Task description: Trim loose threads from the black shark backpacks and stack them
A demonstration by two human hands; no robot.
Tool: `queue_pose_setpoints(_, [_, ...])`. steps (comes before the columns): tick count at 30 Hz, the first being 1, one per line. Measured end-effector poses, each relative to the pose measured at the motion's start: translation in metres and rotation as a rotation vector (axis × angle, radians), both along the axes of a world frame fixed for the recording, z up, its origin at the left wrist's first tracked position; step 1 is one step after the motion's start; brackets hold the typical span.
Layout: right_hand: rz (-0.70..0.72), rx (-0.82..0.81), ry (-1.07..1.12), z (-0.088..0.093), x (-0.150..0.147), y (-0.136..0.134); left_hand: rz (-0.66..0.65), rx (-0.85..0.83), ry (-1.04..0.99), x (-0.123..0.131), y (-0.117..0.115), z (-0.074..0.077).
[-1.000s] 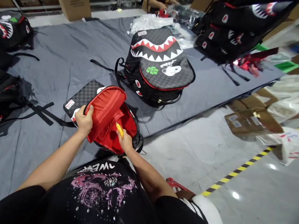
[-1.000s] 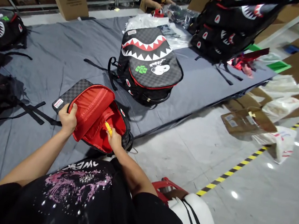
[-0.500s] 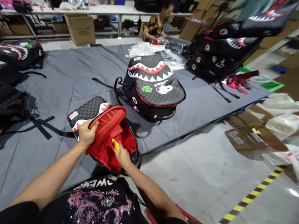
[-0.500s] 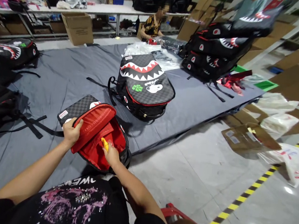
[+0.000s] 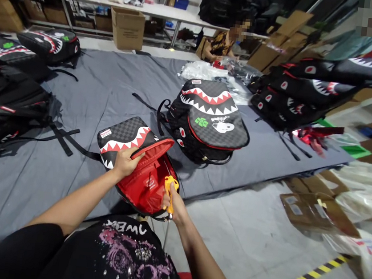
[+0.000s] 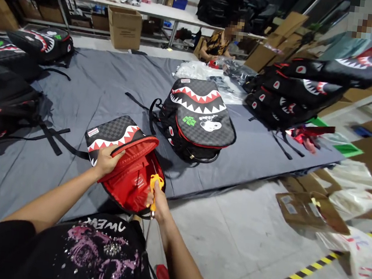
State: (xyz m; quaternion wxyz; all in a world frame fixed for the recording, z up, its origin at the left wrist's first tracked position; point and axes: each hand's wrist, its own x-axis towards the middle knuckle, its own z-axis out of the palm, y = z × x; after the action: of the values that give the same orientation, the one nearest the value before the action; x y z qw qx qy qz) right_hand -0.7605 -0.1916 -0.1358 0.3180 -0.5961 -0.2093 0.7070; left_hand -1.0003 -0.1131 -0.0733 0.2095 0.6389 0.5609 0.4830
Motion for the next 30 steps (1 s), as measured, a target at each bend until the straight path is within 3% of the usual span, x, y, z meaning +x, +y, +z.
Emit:
queue_pose_setpoints(3, [-0.095,-0.065,0.298,-0.005,-0.021,0.016,-0.029,0.046,0.025,0.001,0.000,0.000])
queue_pose_setpoints(6, [-0.041,-0.096,0.359,-0.011,-0.030,0.020,-0.048,0.073,0.046,-0.001,0.000,0.001])
queue_pose_setpoints(10, [0.083,-0.187,0.355,-0.010,-0.018,0.016,-0.062,0.078,0.070,-0.004,0.001,0.003])
queue_pose_setpoints(18, [0.268,-0.182,0.059,0.022,0.013,0.043,-0.162,0.100,0.139,-0.006,0.005,0.009])
queue_pose_setpoints(23, [0.419,-0.138,-0.076,0.037,0.011,0.058,-0.245,0.246,0.344,-0.020,0.014,0.013])
queue_pose_setpoints(27, [0.667,-0.088,-0.237,0.060,0.005,0.084,-0.292,0.333,0.602,-0.042,0.026,0.020])
queue_pose_setpoints(30, [0.944,-0.001,-0.475,0.081,-0.008,0.114,-0.216,0.387,0.694,-0.047,0.009,0.027])
